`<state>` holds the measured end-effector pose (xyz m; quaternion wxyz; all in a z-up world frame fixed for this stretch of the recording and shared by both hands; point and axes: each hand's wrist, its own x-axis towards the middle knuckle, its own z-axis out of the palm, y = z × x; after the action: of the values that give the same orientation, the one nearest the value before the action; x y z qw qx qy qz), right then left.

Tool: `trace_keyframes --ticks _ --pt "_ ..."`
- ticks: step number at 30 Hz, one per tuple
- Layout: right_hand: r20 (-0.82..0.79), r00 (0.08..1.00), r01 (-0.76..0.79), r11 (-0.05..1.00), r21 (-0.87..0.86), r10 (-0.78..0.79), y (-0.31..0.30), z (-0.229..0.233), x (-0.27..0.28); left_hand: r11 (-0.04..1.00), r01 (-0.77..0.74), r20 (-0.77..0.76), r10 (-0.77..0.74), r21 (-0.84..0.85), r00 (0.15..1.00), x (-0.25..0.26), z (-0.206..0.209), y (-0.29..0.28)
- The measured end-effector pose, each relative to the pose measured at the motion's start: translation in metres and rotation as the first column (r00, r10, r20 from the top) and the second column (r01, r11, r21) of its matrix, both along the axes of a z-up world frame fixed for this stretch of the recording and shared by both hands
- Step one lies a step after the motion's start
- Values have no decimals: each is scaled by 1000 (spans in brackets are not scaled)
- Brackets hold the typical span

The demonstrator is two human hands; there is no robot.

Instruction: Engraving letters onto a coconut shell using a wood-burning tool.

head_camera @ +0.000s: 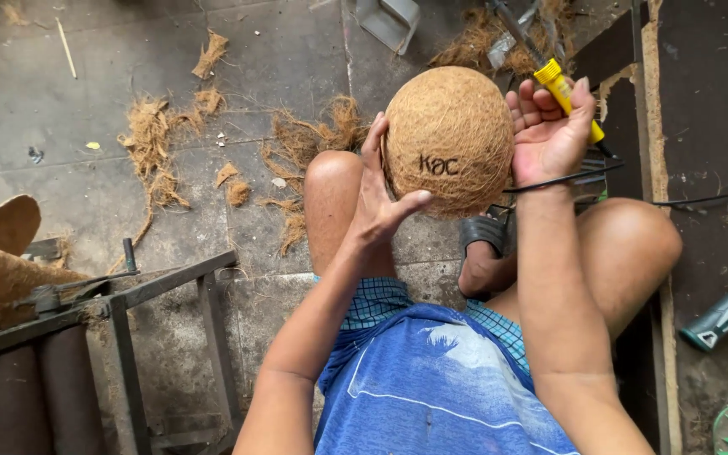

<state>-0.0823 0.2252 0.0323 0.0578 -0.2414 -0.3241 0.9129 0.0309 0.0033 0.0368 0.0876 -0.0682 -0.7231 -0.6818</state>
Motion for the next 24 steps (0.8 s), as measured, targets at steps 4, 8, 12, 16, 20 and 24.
trace_keyframes --ticks 4,8,12,16,20,24 --pt "56 998 4 995 -99 1 -4 -20 2 977 -33 28 28 211 999 12 -6 -1" --pt "65 998 10 990 -138 -1 -4 -34 1 958 -140 20 139 249 990 18 0 9" --pt "45 999 30 993 -114 -25 15 -73 -7 902 -304 180 258 308 949 27 0 30" --pt "48 999 18 997 -77 -14 15 -80 -2 778 -436 407 255 452 877 41 3 41" --pt "37 999 3 996 -84 1 4 -70 7 661 -509 439 290 551 851 46 9 51" --pt "26 999 23 998 -58 -22 -5 -56 15 496 -522 583 40 694 812 58 36 58"
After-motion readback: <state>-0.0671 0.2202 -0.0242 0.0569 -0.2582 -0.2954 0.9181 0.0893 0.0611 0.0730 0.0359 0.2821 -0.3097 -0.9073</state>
